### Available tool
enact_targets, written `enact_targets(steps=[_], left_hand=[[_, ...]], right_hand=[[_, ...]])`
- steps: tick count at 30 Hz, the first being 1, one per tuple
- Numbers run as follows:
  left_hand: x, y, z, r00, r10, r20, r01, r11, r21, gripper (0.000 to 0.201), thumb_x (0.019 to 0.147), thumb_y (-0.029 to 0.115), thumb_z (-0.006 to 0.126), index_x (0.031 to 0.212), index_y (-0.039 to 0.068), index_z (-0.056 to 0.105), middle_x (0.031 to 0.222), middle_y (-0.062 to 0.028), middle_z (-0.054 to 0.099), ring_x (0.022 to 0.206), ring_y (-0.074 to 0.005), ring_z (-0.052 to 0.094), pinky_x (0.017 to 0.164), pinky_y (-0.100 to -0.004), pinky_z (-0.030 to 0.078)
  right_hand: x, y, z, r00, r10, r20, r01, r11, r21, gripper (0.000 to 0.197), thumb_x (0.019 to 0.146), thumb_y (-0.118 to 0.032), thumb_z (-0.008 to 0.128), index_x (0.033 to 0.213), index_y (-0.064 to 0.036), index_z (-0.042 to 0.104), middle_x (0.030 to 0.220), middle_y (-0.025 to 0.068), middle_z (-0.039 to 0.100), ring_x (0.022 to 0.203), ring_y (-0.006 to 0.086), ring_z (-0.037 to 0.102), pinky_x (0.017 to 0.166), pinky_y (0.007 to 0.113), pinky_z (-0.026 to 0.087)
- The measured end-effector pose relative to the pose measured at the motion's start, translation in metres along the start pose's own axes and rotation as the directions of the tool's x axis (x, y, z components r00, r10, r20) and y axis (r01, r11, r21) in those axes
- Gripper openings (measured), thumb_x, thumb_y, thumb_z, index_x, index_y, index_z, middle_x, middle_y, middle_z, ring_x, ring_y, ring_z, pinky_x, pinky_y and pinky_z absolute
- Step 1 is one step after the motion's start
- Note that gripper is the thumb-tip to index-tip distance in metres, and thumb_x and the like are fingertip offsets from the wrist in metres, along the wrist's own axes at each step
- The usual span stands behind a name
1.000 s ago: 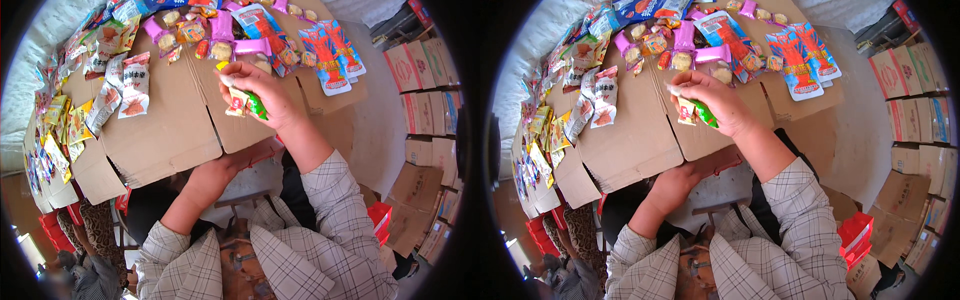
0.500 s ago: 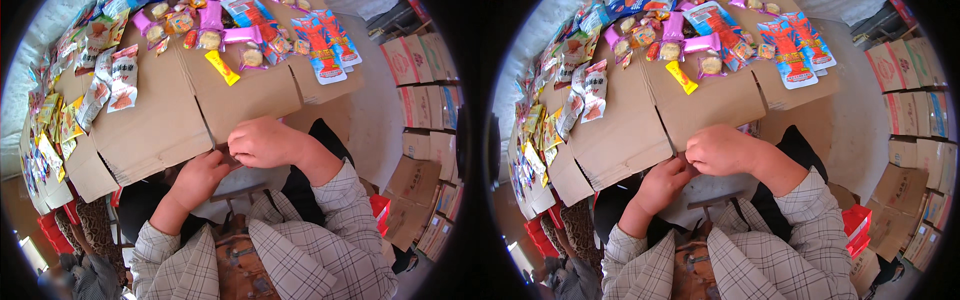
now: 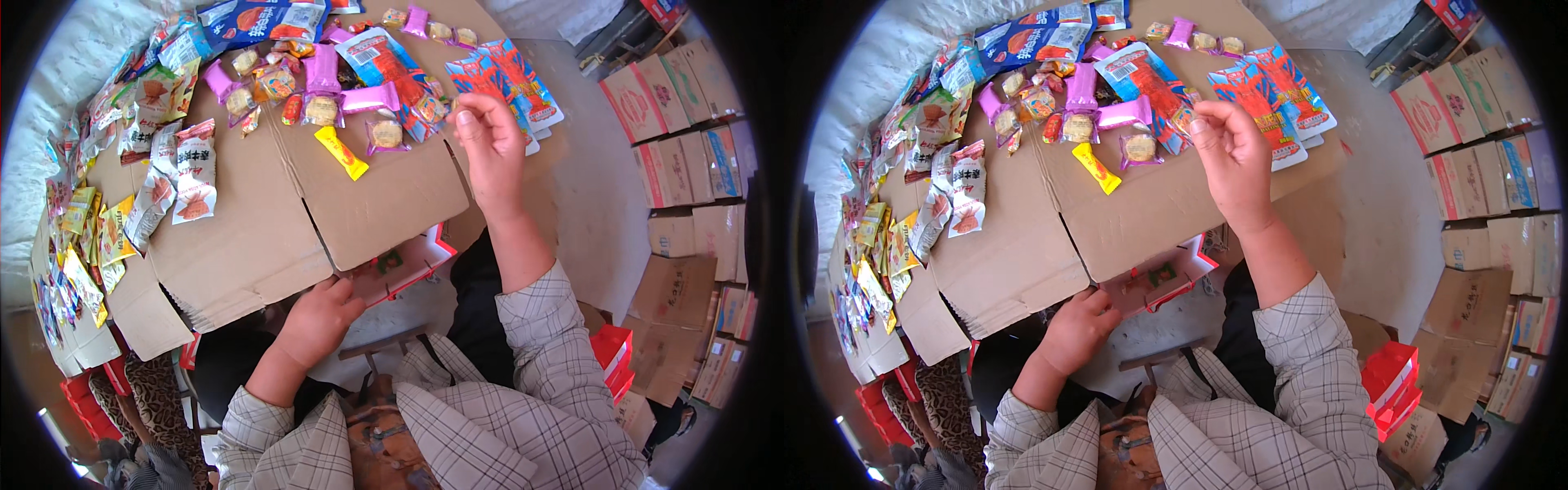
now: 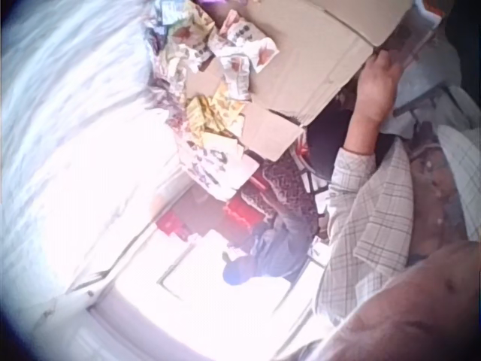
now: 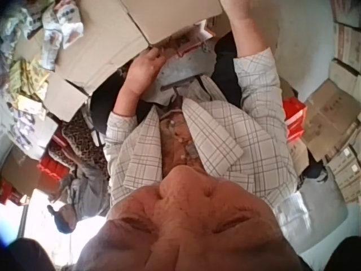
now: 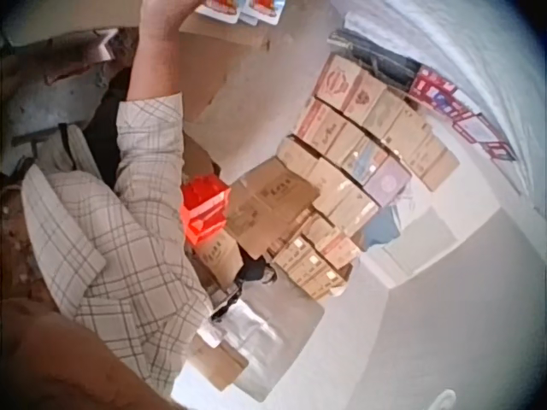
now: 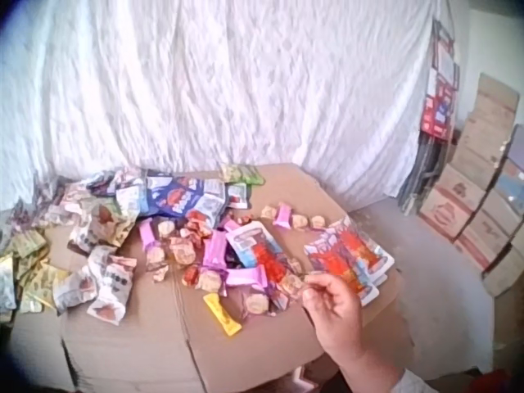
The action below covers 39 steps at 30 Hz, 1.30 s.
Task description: Sorting a variety of packaged snacks on a cardboard tabletop and placing them into red gift bags.
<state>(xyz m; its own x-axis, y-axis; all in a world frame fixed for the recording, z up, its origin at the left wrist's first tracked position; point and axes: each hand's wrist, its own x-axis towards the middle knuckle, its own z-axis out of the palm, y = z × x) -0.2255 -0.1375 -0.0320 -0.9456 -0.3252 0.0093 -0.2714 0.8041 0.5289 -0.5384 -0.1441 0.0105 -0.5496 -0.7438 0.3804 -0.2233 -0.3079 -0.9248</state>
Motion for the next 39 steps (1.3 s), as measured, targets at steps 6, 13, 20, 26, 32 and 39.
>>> enact_targets(steps=[6,13,20,26,32,39], left_hand=[[0.001,-0.002,0.007,0.999,0.028,-0.034,-0.028,0.999,0.020,0.010,0.076,0.009,0.064,0.086,0.008,0.066,0.098,-0.0114,0.061,0.099,-0.0321,0.061,0.081,-0.0411,0.056],[-0.007,-0.008,0.010,0.998,-0.038,0.058,0.033,0.996,0.083,0.014,0.079,0.013,0.063,0.090,0.008,0.069,0.106,-0.0115,0.063,0.108,-0.0316,0.061,0.084,-0.0403,0.057],[-0.011,-0.013,0.021,0.999,-0.048,0.024,0.045,0.994,0.102,0.014,0.081,0.012,0.063,0.092,0.009,0.072,0.105,-0.0095,0.062,0.112,-0.0296,0.060,0.081,-0.0393,0.060],[-0.012,-0.014,0.021,0.991,-0.098,0.096,0.085,0.988,0.127,0.031,0.082,0.013,0.061,0.110,0.008,0.073,0.116,-0.0115,0.062,0.112,-0.0308,0.061,0.091,-0.0406,0.056],[-0.015,-0.014,0.019,0.993,-0.091,0.075,0.082,0.991,0.108,0.032,0.082,0.012,0.061,0.111,0.008,0.073,0.111,-0.0117,0.061,0.110,-0.0315,0.061,0.092,-0.0422,0.055],[-0.015,-0.012,0.014,0.998,-0.057,-0.018,0.059,0.994,0.097,0.014,0.081,0.014,0.065,0.093,0.009,0.072,0.100,-0.0089,0.062,0.104,-0.0301,0.063,0.079,-0.0408,0.060]], right_hand=[[0.002,0.011,0.022,0.960,-0.092,0.266,0.166,0.949,-0.267,0.025,0.094,-0.008,0.074,0.117,-0.0023,0.067,0.103,0.0057,0.072,0.086,0.0101,0.067,0.075,0.026,0.053],[0.006,0.012,0.068,0.838,-0.196,0.509,0.451,0.773,-0.445,0.037,0.086,-0.015,0.077,0.121,-0.0046,0.067,0.119,0.0130,0.068,0.114,0.0353,0.061,0.100,0.047,0.048],[0.005,0.037,0.123,0.760,-0.258,0.597,0.571,0.704,-0.423,0.046,0.090,-0.014,0.072,0.133,-0.0054,0.061,0.138,0.0172,0.059,0.125,0.0373,0.054,0.104,0.048,0.045],[0.009,0.038,0.157,0.801,-0.290,0.524,0.598,0.430,-0.676,0.038,0.085,-0.022,0.073,0.120,-0.0068,0.068,0.126,0.0123,0.064,0.124,0.0310,0.053,0.104,0.049,0.038],[-0.009,0.030,0.162,0.689,-0.336,0.642,0.703,0.526,-0.479,0.015,0.085,-0.016,0.071,0.097,-0.0095,0.067,0.095,0.0031,0.061,0.101,0.0260,0.060,0.086,0.046,0.047],[-0.036,0.011,0.118,0.624,-0.240,0.744,0.691,0.615,-0.381,0.012,0.088,-0.018,0.070,0.090,-0.0095,0.063,0.087,0.0063,0.061,0.085,0.0278,0.064,0.069,0.044,0.052]])
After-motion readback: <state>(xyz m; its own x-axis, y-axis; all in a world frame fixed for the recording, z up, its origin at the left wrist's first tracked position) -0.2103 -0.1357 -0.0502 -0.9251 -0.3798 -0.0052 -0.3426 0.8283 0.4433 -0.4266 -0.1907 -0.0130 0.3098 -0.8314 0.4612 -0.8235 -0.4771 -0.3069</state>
